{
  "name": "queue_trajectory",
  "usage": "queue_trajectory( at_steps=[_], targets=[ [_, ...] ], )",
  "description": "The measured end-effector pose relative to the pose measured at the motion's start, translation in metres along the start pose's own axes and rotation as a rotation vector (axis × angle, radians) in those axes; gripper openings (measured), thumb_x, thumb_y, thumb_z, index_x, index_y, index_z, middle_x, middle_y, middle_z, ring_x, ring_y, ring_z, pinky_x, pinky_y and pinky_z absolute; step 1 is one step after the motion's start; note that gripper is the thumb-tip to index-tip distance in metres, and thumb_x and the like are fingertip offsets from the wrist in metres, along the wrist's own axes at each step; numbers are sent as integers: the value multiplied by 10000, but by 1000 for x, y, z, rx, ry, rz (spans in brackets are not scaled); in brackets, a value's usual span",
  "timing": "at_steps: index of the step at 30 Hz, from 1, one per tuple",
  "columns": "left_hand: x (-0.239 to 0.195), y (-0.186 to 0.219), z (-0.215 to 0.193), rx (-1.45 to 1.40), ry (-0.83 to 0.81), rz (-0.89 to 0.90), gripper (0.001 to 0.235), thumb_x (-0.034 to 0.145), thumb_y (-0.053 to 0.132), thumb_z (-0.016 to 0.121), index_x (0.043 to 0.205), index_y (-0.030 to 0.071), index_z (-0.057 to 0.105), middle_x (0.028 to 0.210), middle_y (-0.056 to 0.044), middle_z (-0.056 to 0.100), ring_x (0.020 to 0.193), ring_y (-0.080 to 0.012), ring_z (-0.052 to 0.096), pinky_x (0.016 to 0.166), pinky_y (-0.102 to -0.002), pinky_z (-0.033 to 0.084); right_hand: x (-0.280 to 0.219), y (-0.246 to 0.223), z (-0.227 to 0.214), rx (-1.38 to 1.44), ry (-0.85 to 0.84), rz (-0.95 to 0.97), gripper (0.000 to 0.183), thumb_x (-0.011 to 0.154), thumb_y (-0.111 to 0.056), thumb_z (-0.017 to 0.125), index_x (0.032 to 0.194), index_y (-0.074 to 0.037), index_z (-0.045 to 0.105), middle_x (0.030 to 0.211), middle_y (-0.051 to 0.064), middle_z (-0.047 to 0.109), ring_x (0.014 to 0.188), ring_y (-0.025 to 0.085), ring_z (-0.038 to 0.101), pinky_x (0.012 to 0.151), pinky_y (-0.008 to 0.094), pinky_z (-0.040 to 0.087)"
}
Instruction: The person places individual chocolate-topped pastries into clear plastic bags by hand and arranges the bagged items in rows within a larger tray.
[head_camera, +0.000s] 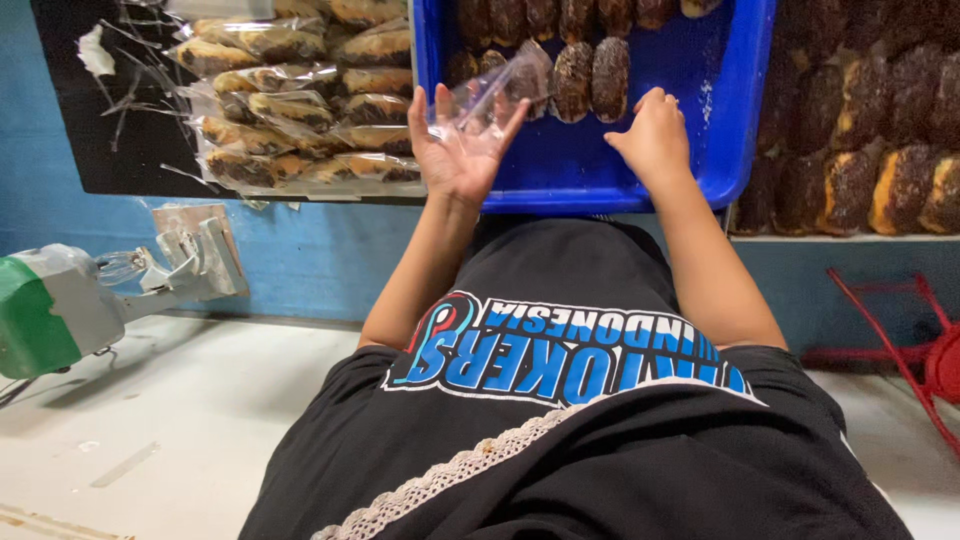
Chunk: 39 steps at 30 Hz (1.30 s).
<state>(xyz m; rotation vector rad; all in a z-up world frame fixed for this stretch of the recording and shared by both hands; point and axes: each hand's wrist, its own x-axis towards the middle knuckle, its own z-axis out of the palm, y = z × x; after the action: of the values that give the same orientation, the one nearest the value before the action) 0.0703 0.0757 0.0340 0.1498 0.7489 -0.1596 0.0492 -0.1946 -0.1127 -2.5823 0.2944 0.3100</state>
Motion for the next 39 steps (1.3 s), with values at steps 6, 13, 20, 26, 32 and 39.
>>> queue_trajectory(
  at_steps=[6, 13, 20, 26, 32, 39],
  targets=[
    [-10, -4, 7, -119, 31, -67, 309, 678, 360, 859, 862, 180, 689, 1233, -110, 567, 1115, -429, 586, 1056, -795, 376, 5, -13, 1, -48, -14, 38, 751, 667, -402, 1000, 1103, 18, 557, 1107, 250, 615, 1036, 476, 600, 892, 535, 488],
    [-11, 0, 10, -68, 14, 3, 295, 681, 372, 850, 858, 198, 691, 1140, -108, 623, 1004, -429, 610, 1031, -801, 402, -39, -73, -75, 194, 180, -184, 272, 877, -182, 816, 979, -74, 587, 960, 141, 591, 876, 337, 568, 778, 447, 432],
    [-12, -9, 14, 11, -34, 55, 357, 709, 378, 841, 958, 231, 631, 1077, -86, 658, 1111, -412, 625, 971, -730, 454, -90, -152, -147, 364, 291, -944, 262, 1046, 4, 715, 1297, -25, 643, 1324, 160, 629, 1199, 316, 657, 1022, 422, 556],
    [-11, -13, 19, -32, 38, 31, 327, 709, 366, 814, 897, 205, 600, 1101, -98, 616, 1010, -426, 618, 1028, -778, 414, -88, -150, -131, 240, 392, -1008, 21, 1027, -21, 742, 1048, -24, 739, 1183, 125, 731, 992, 257, 746, 824, 369, 615],
    [-14, -16, 18, 56, 13, 97, 328, 721, 365, 805, 910, 219, 580, 1073, -78, 649, 1123, -395, 619, 975, -809, 422, -89, -129, -121, 213, 434, -861, 207, 1018, -81, 833, 1184, -133, 721, 1053, 84, 637, 724, 186, 626, 664, 325, 545],
    [-10, -17, 14, 76, -6, 102, 296, 729, 367, 814, 897, 222, 618, 1005, -81, 677, 1043, -388, 658, 956, -798, 442, -71, -124, -101, 79, 501, -924, 299, 970, 16, 807, 1163, -211, 798, 916, 35, 498, 625, 173, 503, 548, 307, 476]
  ],
)
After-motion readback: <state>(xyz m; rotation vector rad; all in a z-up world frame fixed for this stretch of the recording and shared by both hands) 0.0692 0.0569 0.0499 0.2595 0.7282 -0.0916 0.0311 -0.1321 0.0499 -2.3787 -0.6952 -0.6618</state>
